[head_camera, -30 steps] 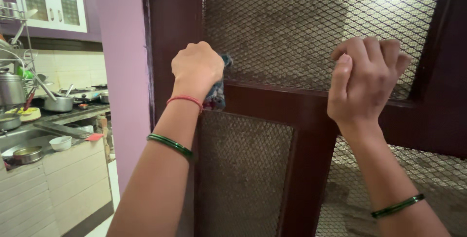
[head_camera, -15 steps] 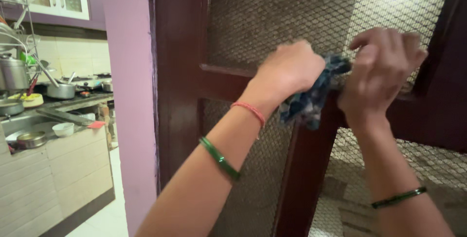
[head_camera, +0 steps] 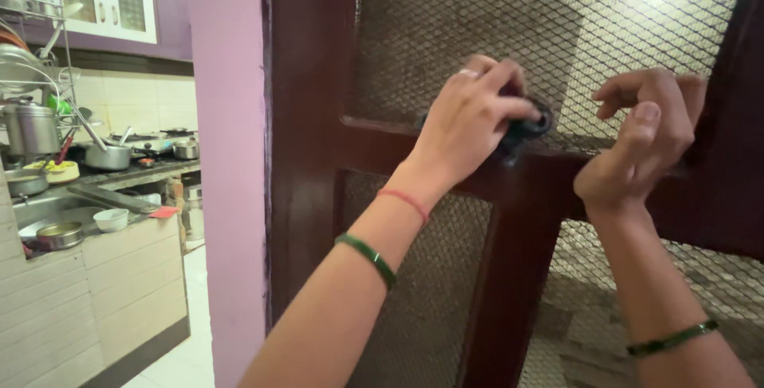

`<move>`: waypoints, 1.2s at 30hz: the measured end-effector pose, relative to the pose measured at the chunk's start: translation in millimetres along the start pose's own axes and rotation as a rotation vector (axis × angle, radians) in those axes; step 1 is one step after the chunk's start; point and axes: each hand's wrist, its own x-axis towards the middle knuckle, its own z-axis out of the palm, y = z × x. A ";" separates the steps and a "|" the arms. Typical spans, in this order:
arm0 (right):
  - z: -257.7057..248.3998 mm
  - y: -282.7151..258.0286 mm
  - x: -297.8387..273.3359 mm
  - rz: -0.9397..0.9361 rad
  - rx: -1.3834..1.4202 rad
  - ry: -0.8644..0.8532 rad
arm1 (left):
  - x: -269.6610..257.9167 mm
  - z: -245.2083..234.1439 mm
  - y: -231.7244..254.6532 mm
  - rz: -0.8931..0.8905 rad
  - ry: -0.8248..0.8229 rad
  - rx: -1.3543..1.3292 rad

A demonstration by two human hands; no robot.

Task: The person cleans a wood-framed window with mesh screens using a cloth, wiping the frame and the mesh panels one at a time.

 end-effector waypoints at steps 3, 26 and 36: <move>-2.3 -1.0 -3.2 0.016 0.000 -0.039 | -16.2 -6.0 -2.2 0.040 0.100 0.070; -5.9 -10.8 4.0 -0.057 -0.192 -0.173 | -63.1 -57.9 -69.0 -0.060 -0.042 0.148; 2.9 -16.6 4.4 0.001 -0.183 -0.170 | -34.7 -112.6 -78.5 -0.431 -0.289 0.589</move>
